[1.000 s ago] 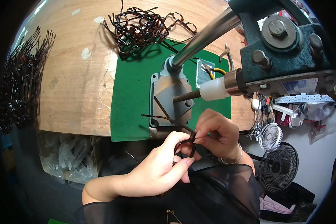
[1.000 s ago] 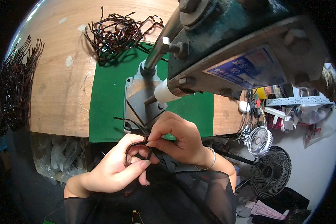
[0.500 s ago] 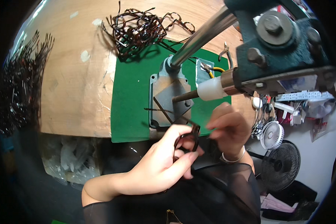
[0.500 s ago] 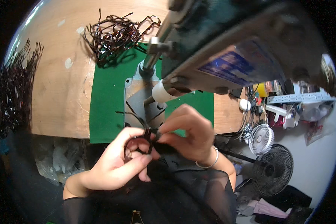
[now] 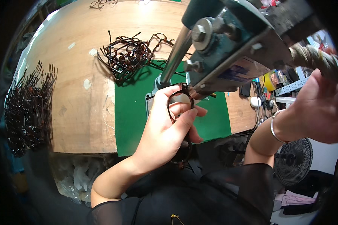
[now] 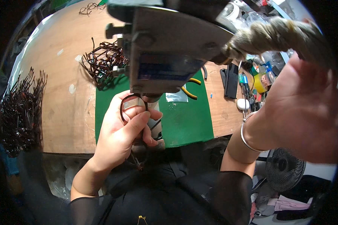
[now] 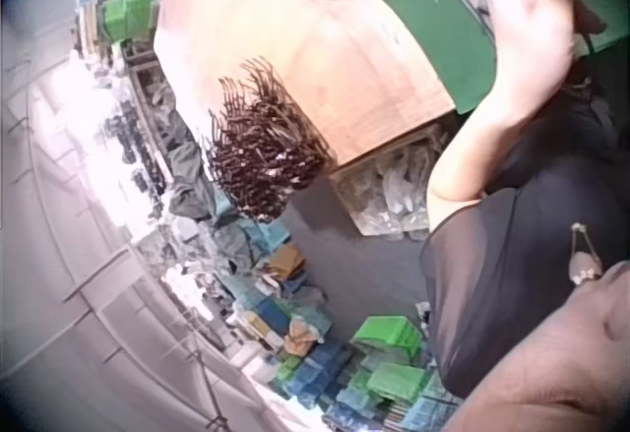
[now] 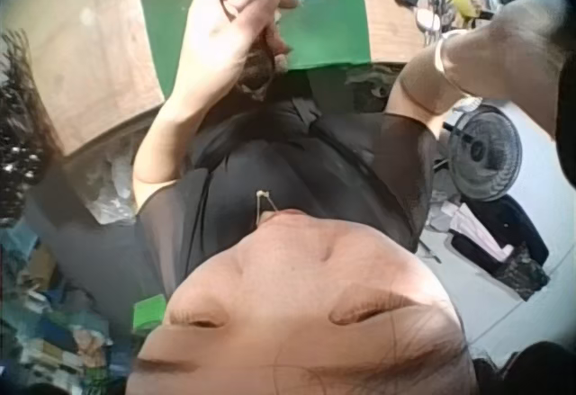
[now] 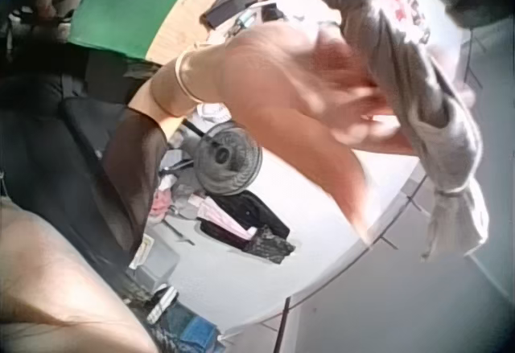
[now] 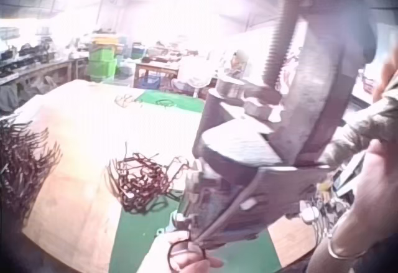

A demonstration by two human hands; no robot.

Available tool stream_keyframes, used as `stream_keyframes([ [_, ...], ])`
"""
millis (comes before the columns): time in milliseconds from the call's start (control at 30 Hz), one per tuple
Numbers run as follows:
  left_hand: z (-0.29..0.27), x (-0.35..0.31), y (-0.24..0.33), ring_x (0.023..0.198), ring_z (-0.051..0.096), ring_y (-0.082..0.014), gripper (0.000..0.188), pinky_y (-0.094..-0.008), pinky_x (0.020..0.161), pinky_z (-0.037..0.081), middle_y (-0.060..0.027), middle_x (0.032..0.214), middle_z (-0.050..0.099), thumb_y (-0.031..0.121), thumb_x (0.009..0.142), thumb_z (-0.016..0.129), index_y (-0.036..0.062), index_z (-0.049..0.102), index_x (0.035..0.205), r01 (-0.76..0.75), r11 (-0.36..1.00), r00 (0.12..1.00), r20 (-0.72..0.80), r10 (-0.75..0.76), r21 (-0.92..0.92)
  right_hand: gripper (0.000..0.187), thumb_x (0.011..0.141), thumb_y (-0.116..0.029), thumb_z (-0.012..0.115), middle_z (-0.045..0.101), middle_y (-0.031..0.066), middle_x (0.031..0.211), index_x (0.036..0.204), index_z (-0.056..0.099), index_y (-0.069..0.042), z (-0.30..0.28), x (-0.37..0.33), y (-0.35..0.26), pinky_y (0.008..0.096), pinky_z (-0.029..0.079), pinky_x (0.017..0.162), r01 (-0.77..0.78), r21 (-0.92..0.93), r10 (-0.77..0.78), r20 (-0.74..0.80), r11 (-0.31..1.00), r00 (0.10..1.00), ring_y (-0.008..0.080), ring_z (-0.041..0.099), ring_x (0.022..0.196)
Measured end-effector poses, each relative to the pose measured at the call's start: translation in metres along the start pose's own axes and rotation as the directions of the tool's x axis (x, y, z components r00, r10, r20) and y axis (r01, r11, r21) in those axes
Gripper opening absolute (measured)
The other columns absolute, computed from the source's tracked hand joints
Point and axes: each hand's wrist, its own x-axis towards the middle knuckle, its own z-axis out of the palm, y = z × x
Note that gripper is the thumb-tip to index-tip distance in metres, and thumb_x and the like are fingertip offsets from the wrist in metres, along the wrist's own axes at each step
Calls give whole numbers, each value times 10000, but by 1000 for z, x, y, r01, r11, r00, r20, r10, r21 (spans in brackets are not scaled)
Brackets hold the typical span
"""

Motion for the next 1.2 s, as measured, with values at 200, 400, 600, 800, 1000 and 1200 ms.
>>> stream_keyframes([
  [200, 10, 2, 4, 549, 525, -100, 344, -228, 532, 484, -169, 962, 572, 50, 865, 458, 6, 287, 1160, 72, 996, 997, -40, -69, 58, 254, 751, -334, 622, 470, 2, 755, 837, 515, -120, 1, 2, -14, 260, 331, 746, -18, 34, 15, 69, 999, 998, 116, 452, 719],
  [400, 16, 0, -2, 527, 494, -92, 380, -225, 509, 466, -182, 942, 580, 38, 874, 436, 9, 210, 1177, -16, 989, 999, -39, 22, 144, 309, 701, -420, 665, 426, -37, 757, 804, 511, -173, 18, -25, -30, 280, 297, 827, -18, 45, 12, 129, 999, 992, 110, 423, 752],
  [600, 20, 1, -6, 501, 466, -83, 387, -216, 472, 446, -181, 903, 585, 30, 873, 425, 12, 193, 1182, -72, 949, 994, -57, 94, 306, 357, 699, -483, 664, 410, -50, 750, 801, 488, -190, 34, -32, -28, 295, 286, 836, -22, 65, 1, 313, 998, 950, 110, 416, 739],
  [800, 3, 2, -1, 501, 485, -83, 383, -230, 481, 463, -188, 896, 580, 38, 867, 448, 11, 219, 1172, -19, 999, 1000, 20, 18, 31, 582, 828, -437, 494, 349, 162, 1164, 1165, 323, 6, 41, 0, -27, 401, 186, 988, -27, 98, 35, -84, 995, 996, 272, 334, 1103],
  [1000, -13, -5, 5, 512, 500, -79, 349, -244, 488, 498, -185, 890, 585, 73, 863, 480, 7, 300, 1154, 65, 994, 996, 59, -60, -84, 630, 821, -356, 546, 435, 183, 1214, 1247, 326, 52, 17, -66, 17, 386, 345, 950, -69, -430, 16, -127, 900, 992, 260, 421, 1149],
  [1200, -107, -34, 9, 788, 582, -151, 333, -261, 617, 474, -146, 949, 601, 28, 837, 502, 25, 371, 1144, 94, 691, 991, -133, 2, 717, 384, 827, -167, 578, 501, 113, 1103, 1131, 442, 24, -10, -129, 31, 289, 357, 909, -443, -455, 409, -175, 773, 895, 168, 483, 1028],
])
